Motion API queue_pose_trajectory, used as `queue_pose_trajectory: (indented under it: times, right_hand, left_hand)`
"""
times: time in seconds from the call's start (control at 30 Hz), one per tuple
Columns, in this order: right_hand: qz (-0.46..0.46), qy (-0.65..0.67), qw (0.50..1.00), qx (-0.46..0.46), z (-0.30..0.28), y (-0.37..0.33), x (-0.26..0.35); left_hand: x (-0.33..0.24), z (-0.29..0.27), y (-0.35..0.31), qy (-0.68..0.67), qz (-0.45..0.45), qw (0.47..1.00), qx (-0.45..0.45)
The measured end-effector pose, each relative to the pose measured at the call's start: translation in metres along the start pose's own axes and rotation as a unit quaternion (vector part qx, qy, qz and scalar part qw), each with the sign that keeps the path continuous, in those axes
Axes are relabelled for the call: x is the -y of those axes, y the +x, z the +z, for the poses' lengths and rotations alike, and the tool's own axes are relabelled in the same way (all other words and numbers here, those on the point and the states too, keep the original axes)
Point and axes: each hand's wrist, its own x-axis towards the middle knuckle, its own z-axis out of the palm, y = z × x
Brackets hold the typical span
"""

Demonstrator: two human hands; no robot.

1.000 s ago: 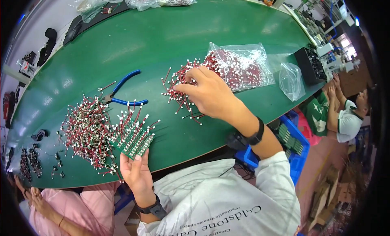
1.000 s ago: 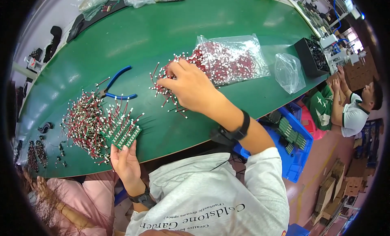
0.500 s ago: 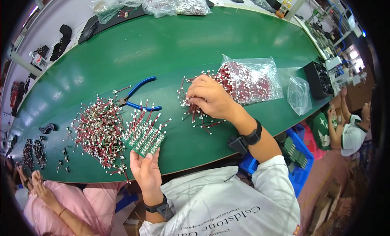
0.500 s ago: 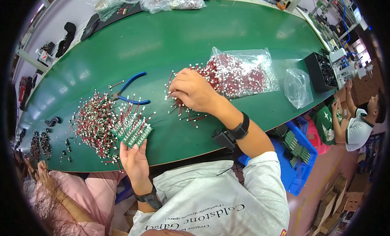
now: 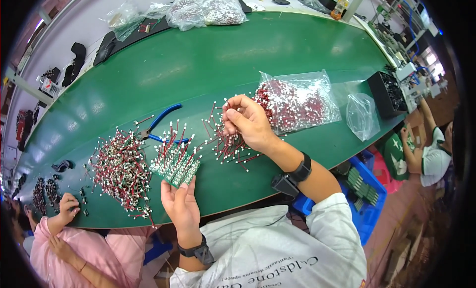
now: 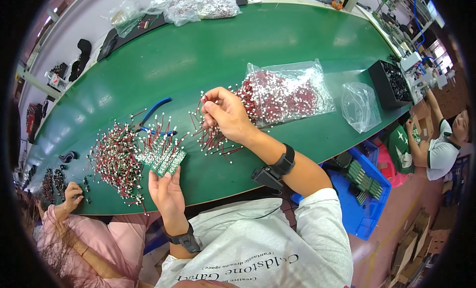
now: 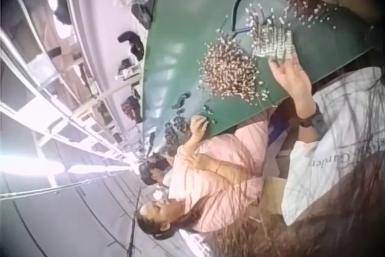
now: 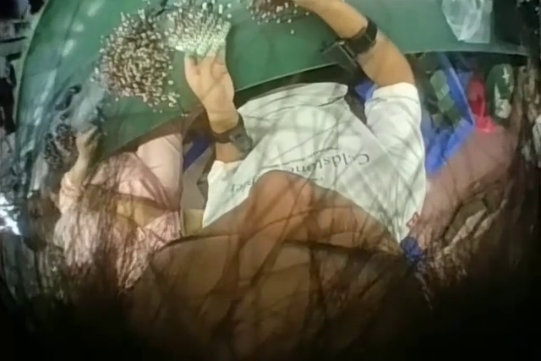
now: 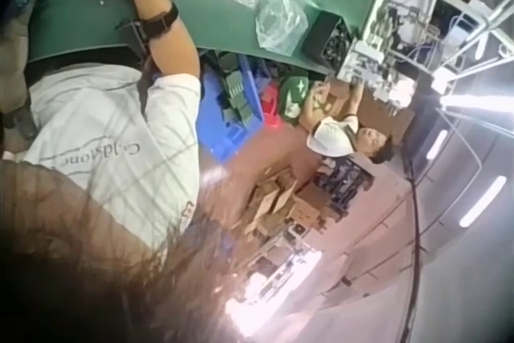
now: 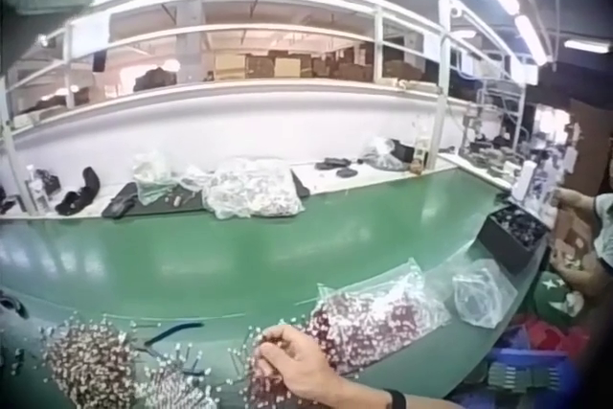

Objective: The person inserts red and white wires into a circuit board by hand, places the completed board into a blue bin, and then retrieves a stack of boards to continue the process.

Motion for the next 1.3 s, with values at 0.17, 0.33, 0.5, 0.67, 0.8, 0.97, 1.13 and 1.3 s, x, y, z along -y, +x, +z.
queue_pose_trajectory:
  times: [0.17, 0.33, 0.5, 0.67, 0.8, 0.97, 1.13, 1.3]
  right_hand:
    - [0.128, -0.025, 0.990, 0.053, -0.008, -0.001, 0.005]
    - [0.048, -0.140, 0.984, 0.098, 0.012, -0.012, 0.014]
    - [0.026, -0.125, 0.980, 0.154, 0.016, -0.020, 0.009]
    - [0.049, -0.174, 0.965, 0.188, 0.019, -0.025, 0.013]
    - [0.036, -0.216, 0.954, 0.202, 0.021, -0.028, 0.013]
    - [0.059, -0.203, 0.958, 0.192, 0.027, -0.029, 0.017]
    - [0.096, -0.227, 0.950, 0.194, 0.024, -0.028, 0.018]
    - [0.090, -0.248, 0.939, 0.221, 0.028, -0.036, 0.021]
  left_hand:
    - [0.004, 0.007, 0.000, -0.007, -0.006, 1.000, -0.002]
    - [0.005, 0.014, 0.001, 0.000, -0.006, 1.000, -0.011]
    - [0.006, 0.018, 0.002, 0.003, -0.001, 1.000, -0.012]
    - [0.007, 0.020, 0.001, 0.005, 0.014, 1.000, -0.018]
    - [0.008, 0.022, 0.001, 0.004, 0.018, 0.999, -0.026]
    - [0.010, 0.025, -0.001, 0.010, 0.017, 0.999, -0.034]
    - [0.012, 0.027, 0.000, 0.007, 0.021, 0.999, -0.033]
    - [0.020, 0.027, 0.003, 0.024, 0.043, 0.998, -0.040]
